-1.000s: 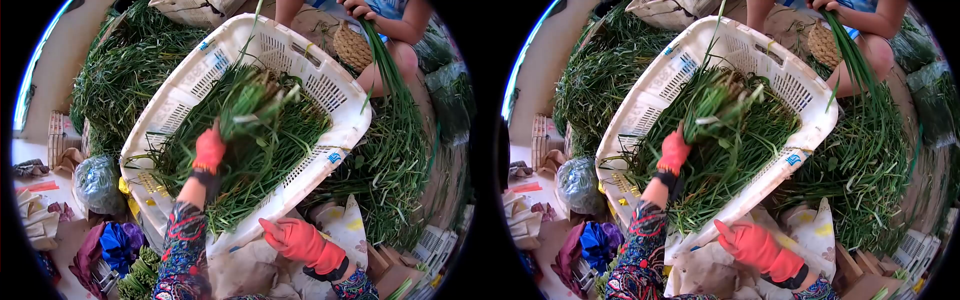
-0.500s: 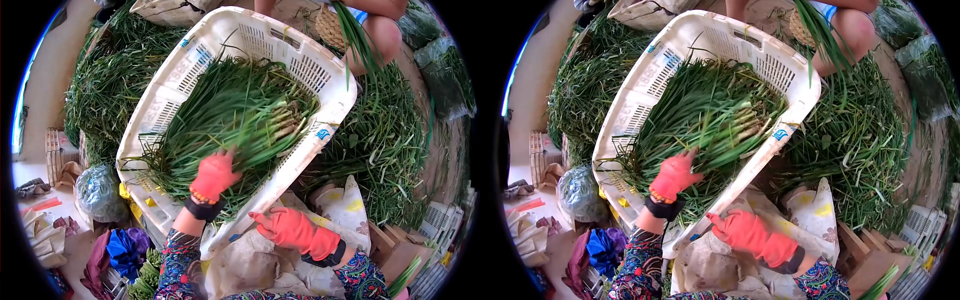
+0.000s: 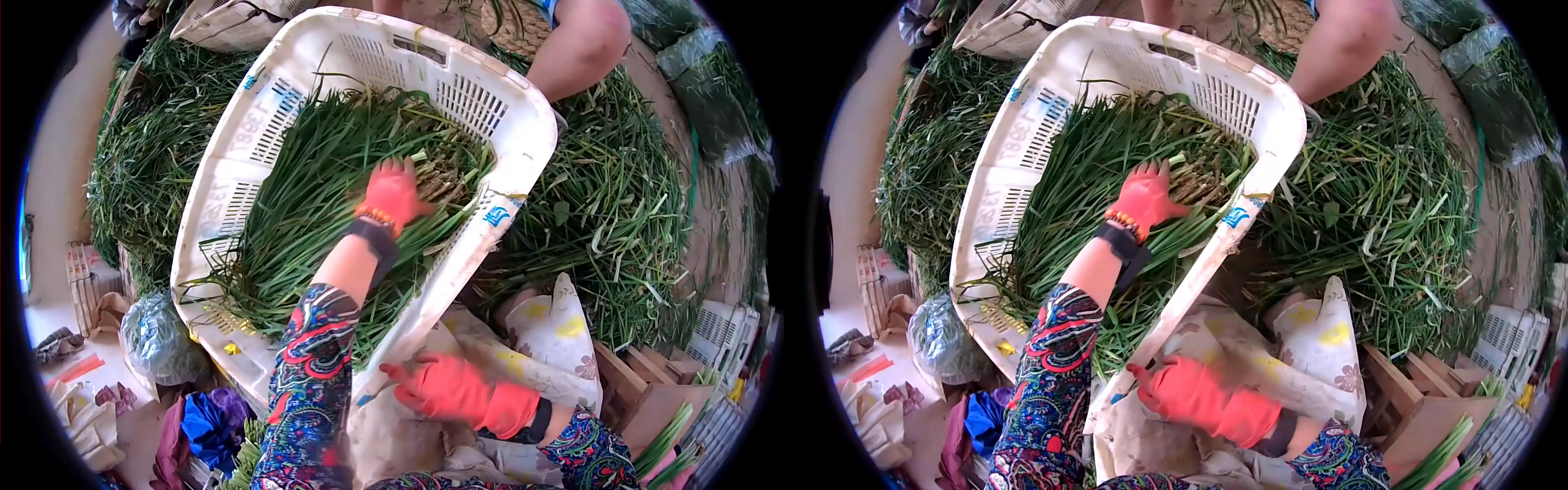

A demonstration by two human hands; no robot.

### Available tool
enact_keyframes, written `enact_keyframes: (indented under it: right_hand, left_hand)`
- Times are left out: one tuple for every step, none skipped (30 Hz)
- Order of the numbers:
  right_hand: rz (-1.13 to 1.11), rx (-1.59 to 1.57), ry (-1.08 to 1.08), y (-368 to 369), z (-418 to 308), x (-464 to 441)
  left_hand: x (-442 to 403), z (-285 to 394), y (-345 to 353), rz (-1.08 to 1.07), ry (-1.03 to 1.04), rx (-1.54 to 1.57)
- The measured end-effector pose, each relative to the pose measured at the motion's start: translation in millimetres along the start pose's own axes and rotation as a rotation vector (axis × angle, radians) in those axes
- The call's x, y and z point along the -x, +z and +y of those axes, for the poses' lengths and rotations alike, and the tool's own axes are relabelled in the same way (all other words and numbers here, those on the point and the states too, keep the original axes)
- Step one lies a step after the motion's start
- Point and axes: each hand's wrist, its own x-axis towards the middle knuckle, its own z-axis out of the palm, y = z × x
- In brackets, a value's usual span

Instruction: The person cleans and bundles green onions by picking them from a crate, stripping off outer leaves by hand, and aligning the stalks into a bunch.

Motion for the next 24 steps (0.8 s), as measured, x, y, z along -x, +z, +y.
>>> enact_keyframes:
  right_hand:
    - [0.001,-0.003,0.002,1,0,0]
    - [-0.001,-0.003,0.006,1,1,0]
    - [-0.001,-0.006,0.003,1,0,0]
    - [0.010,-0.017,-0.003,-1,0,-1]
    - [0.024,-0.029,-0.008,-3,0,-1]
    - [0.040,-0.043,-0.011,-5,-1,-2]
    - [0.025,-0.062,-0.010,-7,-2,-3]
    - [0.010,-0.077,-0.009,-11,-1,-4]
    - [-0.006,-0.091,-0.007,-13,0,-4]
    - [0.002,-0.072,0.005,-12,-1,-4]
    - [0.006,-0.052,0.014,-11,-2,-5]
    - [0.010,-0.031,0.024,-9,-2,-5]
    - [0.011,-0.038,0.020,-7,-2,-5]
    - [0.012,-0.043,0.014,-4,-1,-4]
    - [0.015,-0.046,0.010,-4,0,-4]
    - [0.004,-0.035,0.011,-4,1,-3]
    - [-0.006,-0.028,0.013,-4,0,-2]
    - [-0.015,-0.022,0.014,-3,-1,-1]
    - [-0.016,-0.023,0.022,-4,-2,-2]
    - [-0.018,-0.024,0.026,-6,-5,-5]
    - [-0.021,-0.022,0.027,-7,-6,-7]
    - [-0.020,-0.029,0.008,-6,-6,-8]
    - [-0.021,-0.034,-0.009,-5,-4,-8]
    - [-0.022,-0.040,-0.023,-5,-4,-7]
  left_hand:
    - [-5,5,-5,0.003,0.013,-0.077]
    - [-20,9,7,0.024,-0.015,-0.097]
    - [-23,12,10,-0.003,-0.043,-0.093]
    - [-21,13,14,-0.013,-0.023,-0.061]
    - [-19,14,18,-0.025,-0.001,-0.031]
    - [-19,21,19,-0.094,-0.020,-0.013]
    - [-20,30,20,-0.162,-0.039,0.003]
    - [-15,35,30,-0.149,-0.001,0.087]
    - [-14,38,42,-0.193,0.094,0.031]
    - [-8,43,42,-0.164,0.064,0.027]
    - [-5,47,41,-0.133,0.032,0.023]
    - [-6,46,37,-0.153,0.018,0.091]
    - [-7,44,31,-0.174,0.001,0.161]
    - [-8,41,25,-0.192,-0.015,0.230]
    - [-9,40,19,-0.241,-0.017,0.263]
    - [-9,40,14,-0.295,-0.016,0.297]
    - [-8,38,10,-0.352,-0.016,0.328]
    - [-8,33,7,-0.455,0.066,0.350]
    - [-5,34,9,-0.431,0.110,0.308]
    - [1,38,11,-0.405,0.152,0.266]
    - [4,40,12,-0.375,0.191,0.224]
    - [2,42,15,-0.388,0.196,0.208]
    - [2,47,13,-0.359,0.185,0.173]
    - [1,51,21,-0.307,0.149,0.148]
